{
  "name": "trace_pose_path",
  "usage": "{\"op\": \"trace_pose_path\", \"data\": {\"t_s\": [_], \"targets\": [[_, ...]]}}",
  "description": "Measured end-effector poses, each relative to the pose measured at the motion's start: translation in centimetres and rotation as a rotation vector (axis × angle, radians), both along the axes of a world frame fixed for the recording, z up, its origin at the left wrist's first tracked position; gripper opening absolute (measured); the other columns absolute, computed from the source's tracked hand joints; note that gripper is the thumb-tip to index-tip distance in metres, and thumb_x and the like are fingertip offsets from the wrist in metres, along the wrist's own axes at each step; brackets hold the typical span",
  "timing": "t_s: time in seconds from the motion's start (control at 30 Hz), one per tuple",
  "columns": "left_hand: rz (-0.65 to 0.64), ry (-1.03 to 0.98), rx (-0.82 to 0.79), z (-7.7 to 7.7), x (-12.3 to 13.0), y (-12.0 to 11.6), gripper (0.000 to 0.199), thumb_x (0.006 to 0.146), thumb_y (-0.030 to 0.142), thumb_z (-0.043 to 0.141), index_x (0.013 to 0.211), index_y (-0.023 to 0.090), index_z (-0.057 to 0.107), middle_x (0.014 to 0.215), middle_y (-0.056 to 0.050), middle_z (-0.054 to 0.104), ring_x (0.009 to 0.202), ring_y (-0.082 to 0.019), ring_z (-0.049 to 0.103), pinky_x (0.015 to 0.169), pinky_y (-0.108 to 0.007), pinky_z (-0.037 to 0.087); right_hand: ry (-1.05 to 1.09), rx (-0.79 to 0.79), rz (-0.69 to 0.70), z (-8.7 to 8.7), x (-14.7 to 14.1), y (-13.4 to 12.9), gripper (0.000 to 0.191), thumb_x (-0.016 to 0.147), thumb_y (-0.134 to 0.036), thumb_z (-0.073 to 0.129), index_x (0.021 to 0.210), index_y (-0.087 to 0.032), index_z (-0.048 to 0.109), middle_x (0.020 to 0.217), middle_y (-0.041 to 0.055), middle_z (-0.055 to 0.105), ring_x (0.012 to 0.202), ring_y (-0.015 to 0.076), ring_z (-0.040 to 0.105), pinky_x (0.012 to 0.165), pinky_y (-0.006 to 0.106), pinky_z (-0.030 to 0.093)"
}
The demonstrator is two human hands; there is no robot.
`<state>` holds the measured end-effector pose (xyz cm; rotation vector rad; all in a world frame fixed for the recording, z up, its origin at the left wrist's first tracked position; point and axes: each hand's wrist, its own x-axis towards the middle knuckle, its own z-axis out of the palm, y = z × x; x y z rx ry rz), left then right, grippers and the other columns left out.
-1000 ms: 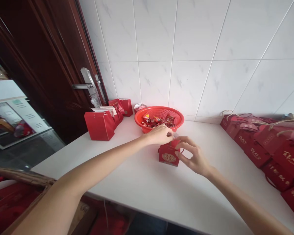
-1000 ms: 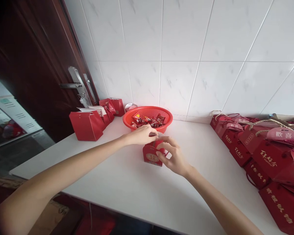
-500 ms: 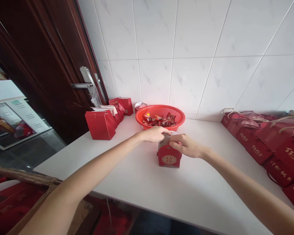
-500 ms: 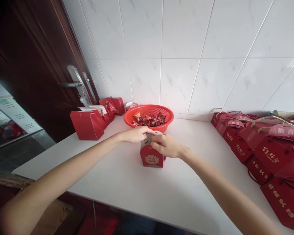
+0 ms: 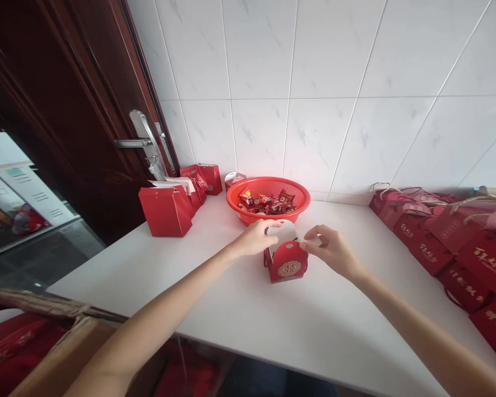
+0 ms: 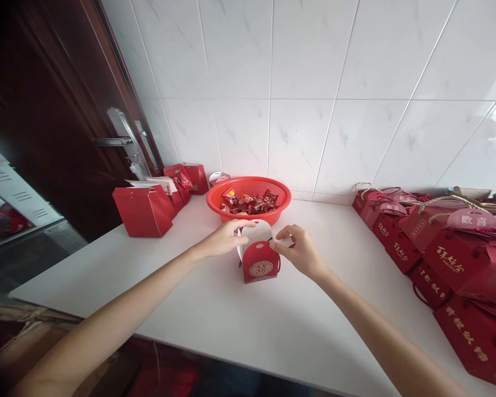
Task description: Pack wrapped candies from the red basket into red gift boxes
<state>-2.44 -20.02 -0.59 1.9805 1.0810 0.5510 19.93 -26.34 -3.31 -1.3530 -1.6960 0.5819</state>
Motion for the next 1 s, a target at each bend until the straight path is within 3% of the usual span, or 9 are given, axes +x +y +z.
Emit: {"op": "trace_pose_path", "data": {"t_s": [0.2, 0.33, 0.43, 0.53, 0.63, 0.73, 0.83, 0.9, 1.0], "targets": [[0.022, -0.044, -0.164, 0.8, -0.9, -0.3, 0.082, 0.062, 0.010, 0.063, 0.143, 0.018, 0.055, 0.153, -0.007, 0.050, 0.130, -0.030, 0.052, 0.104, -0.035, 0.047, 0.119, -0.031, 0.167, 0.0, -0.6, -0.3, 0.039, 0.084, -0.059, 0.068, 0.093, -0.022, 0.076, 0.114, 0.0114, 0.067, 0.099, 0.0253, 0.068, 0.081, 0.040, 0.060], [0.037, -0.084, -0.215, 1.0, -1.9, 0.0, 0.080, 0.058, 0.010, 0.065, 0.137, 0.021, 0.060, 0.151, -0.005, 0.052, 0.126, -0.028, 0.053, 0.099, -0.034, 0.050, 0.123, -0.015, 0.270, -0.4, -0.6, -0.2, 0.037, 0.083, -0.057, 0.070, 0.095, -0.023, 0.076, 0.135, 0.0129, 0.058, 0.111, 0.0276, 0.065, 0.086, 0.041, 0.059], [0.026, -0.154, -0.263, 0.7, -2.5, 0.5, 0.079, 0.055, 0.010, 0.066, 0.134, 0.021, 0.063, 0.149, -0.006, 0.054, 0.122, -0.028, 0.056, 0.095, -0.034, 0.051, 0.153, -0.046, 0.290, -0.4, -0.8, -0.5, 0.038, 0.086, -0.059, 0.067, 0.085, -0.022, 0.074, 0.136, 0.0133, 0.058, 0.119, 0.0297, 0.062, 0.091, 0.041, 0.057], [0.010, -0.230, -0.368, 0.3, -2.8, 0.9, 0.085, 0.055, 0.010, 0.065, 0.139, 0.019, 0.058, 0.126, -0.009, 0.068, 0.108, -0.026, 0.063, 0.085, -0.034, 0.051, 0.172, -0.067, 0.277, -0.5, -1.2, -0.9, 0.047, 0.089, -0.062, 0.061, 0.071, -0.020, 0.071, 0.129, 0.0148, 0.063, 0.132, 0.0328, 0.052, 0.092, 0.039, 0.056], [0.037, -0.308, -0.458, -0.2, -2.8, 1.3, 0.087, 0.053, 0.007, 0.064, 0.140, 0.017, 0.057, 0.104, -0.007, 0.074, 0.092, -0.022, 0.065, 0.078, -0.030, 0.049, 0.217, -0.066, 0.205, -0.6, -1.7, -1.0, 0.055, 0.087, -0.067, 0.061, 0.059, -0.019, 0.060, 0.122, 0.0161, 0.065, 0.129, 0.0343, 0.053, 0.088, 0.039, 0.055], [0.076, -0.360, -0.526, -0.5, -2.8, 1.4, 0.091, 0.049, 0.005, 0.066, 0.139, 0.014, 0.057, 0.098, -0.005, 0.074, 0.083, -0.019, 0.064, 0.074, -0.028, 0.047, 0.245, -0.105, 0.156, -0.7, -2.1, -1.0, 0.059, 0.081, -0.069, 0.067, 0.055, -0.018, 0.052, 0.132, 0.0150, 0.060, 0.104, 0.0297, 0.067, 0.084, 0.041, 0.057], [0.050, -0.407, -0.573, -0.6, -3.0, 1.4, 0.092, 0.047, 0.004, 0.068, 0.138, 0.014, 0.058, 0.100, -0.007, 0.075, 0.086, -0.021, 0.065, 0.075, -0.029, 0.047, 0.245, -0.168, 0.220, -0.8, -2.1, -1.1, 0.049, 0.078, -0.064, 0.072, 0.066, -0.018, 0.062, 0.144, 0.0132, 0.050, 0.087, 0.0238, 0.069, 0.075, 0.042, 0.059], [0.046, -0.426, -0.585, -0.7, -3.1, 1.3, 0.090, 0.048, 0.004, 0.069, 0.137, 0.016, 0.060, 0.099, -0.006, 0.076, 0.089, -0.022, 0.066, 0.076, -0.030, 0.047, 0.215, -0.152, 0.264, -1.0, -1.9, -1.2, 0.039, 0.077, -0.059, 0.076, 0.083, -0.021, 0.070, 0.149, 0.0120, 0.045, 0.101, 0.0277, 0.068, 0.080, 0.043, 0.060], [0.074, -0.453, -0.584, -0.9, -3.1, 1.2, 0.086, 0.050, 0.005, 0.071, 0.135, 0.019, 0.063, 0.093, -0.004, 0.076, 0.086, -0.021, 0.066, 0.077, -0.030, 0.046, 0.125, -0.081, 0.274, -1.6, -1.7, -1.2, 0.040, 0.076, -0.055, 0.078, 0.102, -0.027, 0.071, 0.153, 0.0104, 0.042, 0.130, 0.0330, 0.053, 0.097, 0.046, 0.054]]}}
